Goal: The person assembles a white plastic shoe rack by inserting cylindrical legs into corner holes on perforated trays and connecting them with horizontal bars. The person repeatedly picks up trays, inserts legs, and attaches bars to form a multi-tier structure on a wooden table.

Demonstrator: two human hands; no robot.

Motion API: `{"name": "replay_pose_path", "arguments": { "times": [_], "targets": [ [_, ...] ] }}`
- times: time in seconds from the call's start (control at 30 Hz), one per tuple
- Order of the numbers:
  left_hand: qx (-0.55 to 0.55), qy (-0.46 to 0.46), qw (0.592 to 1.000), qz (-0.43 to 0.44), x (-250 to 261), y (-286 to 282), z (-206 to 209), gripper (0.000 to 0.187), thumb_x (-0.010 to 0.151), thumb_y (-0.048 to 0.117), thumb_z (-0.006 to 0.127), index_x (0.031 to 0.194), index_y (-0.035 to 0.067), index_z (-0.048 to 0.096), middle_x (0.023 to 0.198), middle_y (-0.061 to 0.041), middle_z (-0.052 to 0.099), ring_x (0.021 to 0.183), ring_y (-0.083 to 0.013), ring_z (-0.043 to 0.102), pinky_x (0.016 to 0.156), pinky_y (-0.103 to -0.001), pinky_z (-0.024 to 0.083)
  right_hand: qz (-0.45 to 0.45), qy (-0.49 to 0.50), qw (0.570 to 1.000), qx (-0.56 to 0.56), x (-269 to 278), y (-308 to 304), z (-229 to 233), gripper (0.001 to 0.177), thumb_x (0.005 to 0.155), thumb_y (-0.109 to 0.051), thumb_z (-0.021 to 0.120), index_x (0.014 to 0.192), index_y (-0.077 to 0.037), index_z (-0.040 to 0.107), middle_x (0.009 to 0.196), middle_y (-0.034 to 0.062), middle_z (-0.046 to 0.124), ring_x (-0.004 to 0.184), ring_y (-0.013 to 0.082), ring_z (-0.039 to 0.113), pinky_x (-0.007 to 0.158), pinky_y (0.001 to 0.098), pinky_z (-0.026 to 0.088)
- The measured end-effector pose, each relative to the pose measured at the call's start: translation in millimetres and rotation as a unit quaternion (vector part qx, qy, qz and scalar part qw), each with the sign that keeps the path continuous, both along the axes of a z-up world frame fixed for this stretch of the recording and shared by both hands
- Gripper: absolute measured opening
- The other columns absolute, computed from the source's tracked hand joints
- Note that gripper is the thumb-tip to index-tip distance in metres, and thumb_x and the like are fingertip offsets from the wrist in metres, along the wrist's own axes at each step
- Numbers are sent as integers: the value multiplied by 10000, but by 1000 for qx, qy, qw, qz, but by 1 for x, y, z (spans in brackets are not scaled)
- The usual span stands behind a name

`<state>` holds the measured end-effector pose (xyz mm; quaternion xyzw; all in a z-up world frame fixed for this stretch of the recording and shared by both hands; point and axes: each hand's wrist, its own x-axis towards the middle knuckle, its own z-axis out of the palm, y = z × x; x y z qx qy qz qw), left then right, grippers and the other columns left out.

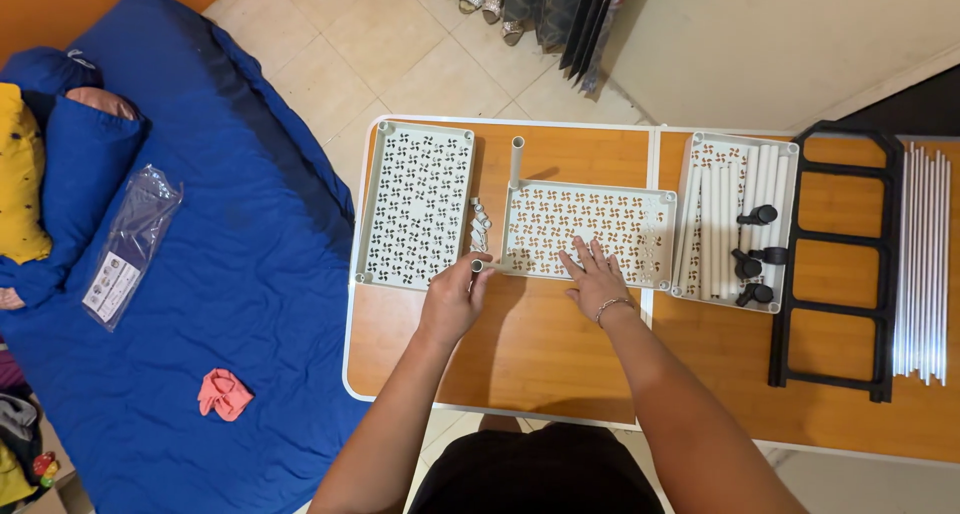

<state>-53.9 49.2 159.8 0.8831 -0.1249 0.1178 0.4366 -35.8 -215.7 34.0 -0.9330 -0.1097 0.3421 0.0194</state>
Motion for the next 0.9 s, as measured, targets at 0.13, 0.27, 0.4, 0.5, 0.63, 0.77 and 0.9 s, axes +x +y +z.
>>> {"name": "replay_pose_path", "arguments": {
  "times": [0.13,0.27,0.4,0.5,0.63,0.77,0.9],
  "targets": [
    [12,-7,1000,5,7,-2,-2,155,957,63,721,1067,12,623,975,-158,748,774,-311,748,647,-367,588,-10,6,1000,3,2,-1,0,783,999,-412,578,1629,-378,115,1730,-25,-57,1589,245,-23,1277,463,91],
    [29,-3,1000,-3,6,-4,-2,159,951,82,738,1046,18,628,910,-165,740,730,-305,737,621,-367,582,-9,13,1000,5,0,-2,-1,790,995,-417,582,1630,-386,114,1728,-31,-61,1590,241,-27,1279,460,86],
    [60,-20,998,-17,7,-14,3,184,923,100,773,1035,24,648,792,-175,699,676,-333,700,587,-399,556,-8,9,1000,5,2,-2,0,795,991,-424,588,1627,-380,114,1731,-29,-63,1590,243,-28,1277,460,89],
    [62,-29,997,-38,9,-21,3,198,922,83,765,1062,11,645,771,-181,678,671,-345,681,583,-416,548,-8,13,1000,4,3,-3,-1,802,988,-415,595,1629,-382,114,1732,-28,-58,1590,243,-24,1278,457,92],
    [55,-26,997,-49,9,-23,1,211,918,59,759,1084,-1,643,778,-184,681,690,-344,689,587,-416,556,-7,19,1000,-1,6,-1,-2,815,990,-407,594,1635,-379,96,1726,-24,-60,1586,240,-24,1272,470,91],
    [46,-32,997,-48,3,-24,-5,202,917,50,758,1075,14,639,812,-176,704,716,-335,709,608,-403,577,-10,20,1000,1,5,-2,-3,806,991,-404,595,1631,-386,105,1732,-29,-61,1590,239,-19,1277,463,94],
    [39,-21,998,-44,3,-24,-6,192,916,39,755,1071,21,644,813,-172,709,700,-328,711,601,-401,576,-4,21,1000,-6,5,-2,-2,812,990,-410,595,1632,-382,98,1732,-27,-63,1592,240,-23,1279,460,93]
  ]
}}
